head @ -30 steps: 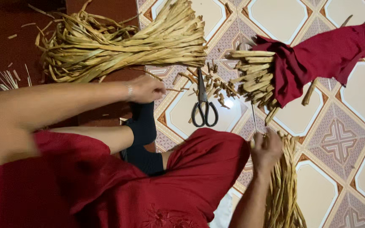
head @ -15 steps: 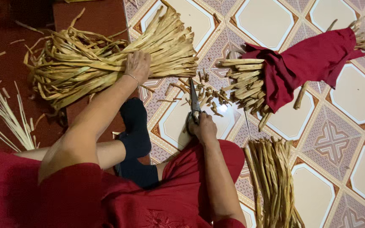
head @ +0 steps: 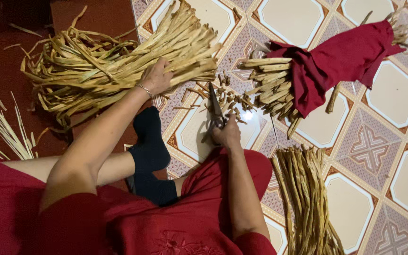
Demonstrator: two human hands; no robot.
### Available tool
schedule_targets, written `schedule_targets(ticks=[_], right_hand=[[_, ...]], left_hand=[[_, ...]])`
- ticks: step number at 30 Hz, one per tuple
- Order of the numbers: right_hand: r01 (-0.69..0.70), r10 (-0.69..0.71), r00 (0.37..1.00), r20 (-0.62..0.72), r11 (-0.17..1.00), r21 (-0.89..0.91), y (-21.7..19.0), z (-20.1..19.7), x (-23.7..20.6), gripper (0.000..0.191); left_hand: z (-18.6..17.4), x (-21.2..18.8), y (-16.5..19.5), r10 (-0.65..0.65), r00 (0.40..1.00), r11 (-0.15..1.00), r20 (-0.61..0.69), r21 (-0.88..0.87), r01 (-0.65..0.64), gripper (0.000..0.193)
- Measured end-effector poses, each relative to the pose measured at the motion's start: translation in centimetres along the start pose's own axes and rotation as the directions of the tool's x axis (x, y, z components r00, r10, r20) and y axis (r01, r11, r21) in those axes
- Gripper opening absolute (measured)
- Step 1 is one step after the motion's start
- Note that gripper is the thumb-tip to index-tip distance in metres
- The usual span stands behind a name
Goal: The person sits on the tiled floor and uses scissors to trim the end tips off bundles of dried leaves, working one bundle at a time. They hold a bundle in one hand, snip off the tip ends, drop the cut pieces aside, and set the trimmed bundle with other finished bundles.
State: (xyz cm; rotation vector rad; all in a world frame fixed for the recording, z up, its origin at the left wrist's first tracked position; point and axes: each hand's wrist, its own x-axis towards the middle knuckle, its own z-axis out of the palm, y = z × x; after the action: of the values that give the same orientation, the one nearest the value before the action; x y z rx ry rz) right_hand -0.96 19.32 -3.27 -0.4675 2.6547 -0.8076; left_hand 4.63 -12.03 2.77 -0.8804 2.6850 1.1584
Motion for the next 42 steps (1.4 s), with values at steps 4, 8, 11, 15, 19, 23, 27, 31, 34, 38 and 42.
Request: schedule_targets(ticks=[4,8,11,15,19,23,27,31,34,38,42], right_hand=[[-0.034,0.041,0.999,-0.023,0.966,0.255,1.6,-1.0,-0.2,0.052],[-0.191,0.234,0.972,-0.004,0.805,0.561,3.1,-2.2,-1.2,0.042],[-0.248,0.318,0.945,0.075,0.55,0.797,2.9,-3.4,-2.0,0.042],[0.057,0.072,0.995,-0.067,0.135,0.989,0.9,-3.8,-3.2,0.046],[-0.115,0.212,0.974,0.078,0.166,0.979,-1.3,-2.4,-3.5,0.047],[-0.064,0.203,0.979,-0.005,0.333,0.941,-1.8,-1.7,-1.4,0.041],[0.018,0.196,0.977,-0.08,0.297,0.955,-0.9,-2.3,-1.3,0.04],[-0.022,0.199,0.979,-0.042,0.307,0.951,-0.1,-2.1,-1.5,0.048],[0.037,0.09,0.993,-0.072,0.336,0.941,0.8,-0.9,-1.6,0.059],[-0.037,0.068,0.998,0.01,0.412,0.91,1.8,0.9,-2.0,0.07],[0.038,-0.116,0.993,0.024,0.502,0.864,1.6,1.7,-3.0,0.075]], left_hand=[[2.9,-1.9,-1.8,0.246,0.966,0.969,-0.082,0.047,-0.243,0.046],[4.6,-3.4,-3.2,0.223,0.974,0.971,0.032,0.083,-0.225,0.04],[4.7,-3.9,-3.2,0.158,0.986,0.947,0.044,0.278,-0.164,0.043],[4.9,-3.7,-1.4,0.195,0.979,0.932,-0.053,0.321,-0.169,0.054],[7.0,-3.2,0.7,0.32,0.943,0.865,-0.087,0.432,-0.254,0.053],[10.6,-2.4,2.2,0.478,0.877,0.816,-0.035,0.386,-0.43,0.012],[13.7,-1.1,3.8,0.672,0.734,0.673,-0.099,0.496,-0.549,0.017],[14.4,-0.4,5.3,0.584,0.801,0.762,-0.13,0.428,-0.486,0.019],[14.1,-0.8,5.8,0.427,0.878,0.9,-0.217,0.199,-0.389,0.011],[12.9,-2.7,5.1,0.28,0.934,0.832,-0.222,-0.429,-0.351,0.013],[11.4,-4.0,4.3,0.263,0.932,0.776,-0.25,-0.519,-0.359,0.021]])
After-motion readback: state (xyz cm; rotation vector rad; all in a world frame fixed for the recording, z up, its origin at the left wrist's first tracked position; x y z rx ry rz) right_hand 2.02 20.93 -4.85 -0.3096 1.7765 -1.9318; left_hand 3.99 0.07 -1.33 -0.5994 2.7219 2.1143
